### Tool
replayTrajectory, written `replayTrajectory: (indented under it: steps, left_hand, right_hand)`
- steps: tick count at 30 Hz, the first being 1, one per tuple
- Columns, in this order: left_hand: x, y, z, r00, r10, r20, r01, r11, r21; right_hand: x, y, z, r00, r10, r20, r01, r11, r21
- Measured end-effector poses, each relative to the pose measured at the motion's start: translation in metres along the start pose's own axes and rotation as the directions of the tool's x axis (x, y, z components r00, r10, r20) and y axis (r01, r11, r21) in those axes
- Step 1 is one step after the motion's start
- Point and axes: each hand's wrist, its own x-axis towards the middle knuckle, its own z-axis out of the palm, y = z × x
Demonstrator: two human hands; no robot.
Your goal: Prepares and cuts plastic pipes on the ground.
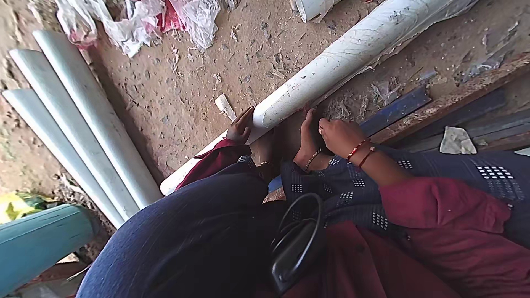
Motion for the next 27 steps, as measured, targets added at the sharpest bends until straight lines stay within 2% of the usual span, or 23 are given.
replayTrajectory:
  steps: [3, 5, 6, 7, 8, 9, 10, 11, 12, 13, 15, 18, 25, 27]
  left_hand:
    - [-0.002, -0.008, 0.005, 1.0, 0.012, 0.004, -0.012, 1.0, 0.016]
    - [0.0, 0.0, 0.005, 1.0, -0.012, -0.014, 0.012, 0.999, 0.046]
    - [0.003, 0.018, -0.003, 0.995, -0.091, 0.042, 0.089, 0.995, 0.055]
    - [0.009, 0.046, -0.016, 0.965, -0.227, 0.13, 0.224, 0.974, 0.042]
    - [0.015, 0.064, -0.023, 0.934, -0.321, 0.158, 0.316, 0.947, 0.057]
    - [0.018, 0.071, -0.025, 0.923, -0.356, 0.144, 0.347, 0.934, 0.083]
    - [0.015, 0.067, -0.021, 0.944, -0.318, 0.088, 0.308, 0.945, 0.107]
    - [0.009, 0.052, -0.011, 0.979, -0.202, -0.01, 0.201, 0.97, 0.139]
    - [0.004, 0.029, 0.001, 0.991, -0.01, -0.134, 0.037, 0.979, 0.199]
    - [0.002, 0.017, 0.009, 0.974, 0.128, -0.186, -0.081, 0.966, 0.244]
    - [0.003, 0.012, 0.012, 0.95, 0.279, -0.138, -0.234, 0.932, 0.276]
    - [0.008, 0.013, 0.012, 0.926, 0.376, -0.041, -0.349, 0.891, 0.289]
    - [0.026, 0.033, 0.01, 0.908, 0.419, -0.014, -0.395, 0.865, 0.31]
    - [0.039, 0.055, 0.006, 0.853, 0.516, -0.075, -0.462, 0.814, 0.352]
  right_hand:
    - [0.0, 0.001, 0.001, 1.0, -0.002, -0.005, 0.002, 1.0, -0.001]
    - [0.0, 0.001, 0.001, 1.0, -0.004, -0.009, 0.004, 1.0, 0.01]
    - [0.0, 0.001, 0.0, 1.0, -0.003, -0.004, 0.004, 1.0, 0.013]
    - [-0.002, -0.001, -0.001, 1.0, -0.001, 0.004, 0.001, 1.0, 0.014]
    - [-0.003, -0.002, -0.002, 1.0, -0.001, 0.01, 0.001, 1.0, 0.016]
    - [-0.005, -0.003, -0.004, 1.0, -0.003, 0.012, 0.003, 1.0, 0.02]
    - [-0.003, -0.002, -0.003, 1.0, -0.004, 0.011, 0.003, 1.0, 0.011]
    - [-0.001, -0.001, -0.001, 1.0, -0.005, 0.009, 0.005, 1.0, 0.004]
    - [0.0, 0.001, 0.0, 1.0, -0.006, 0.008, 0.006, 1.0, -0.002]
    - [0.001, 0.001, 0.001, 1.0, -0.004, 0.011, 0.004, 1.0, -0.002]
    - [0.002, 0.002, 0.001, 1.0, -0.004, 0.018, 0.004, 1.0, 0.001]
    - [0.002, 0.001, 0.0, 1.0, -0.007, 0.024, 0.007, 1.0, -0.004]
    - [0.002, 0.002, 0.002, 1.0, -0.014, 0.014, 0.014, 1.0, -0.01]
    - [0.003, 0.001, 0.003, 1.0, -0.017, 0.019, 0.017, 1.0, -0.003]
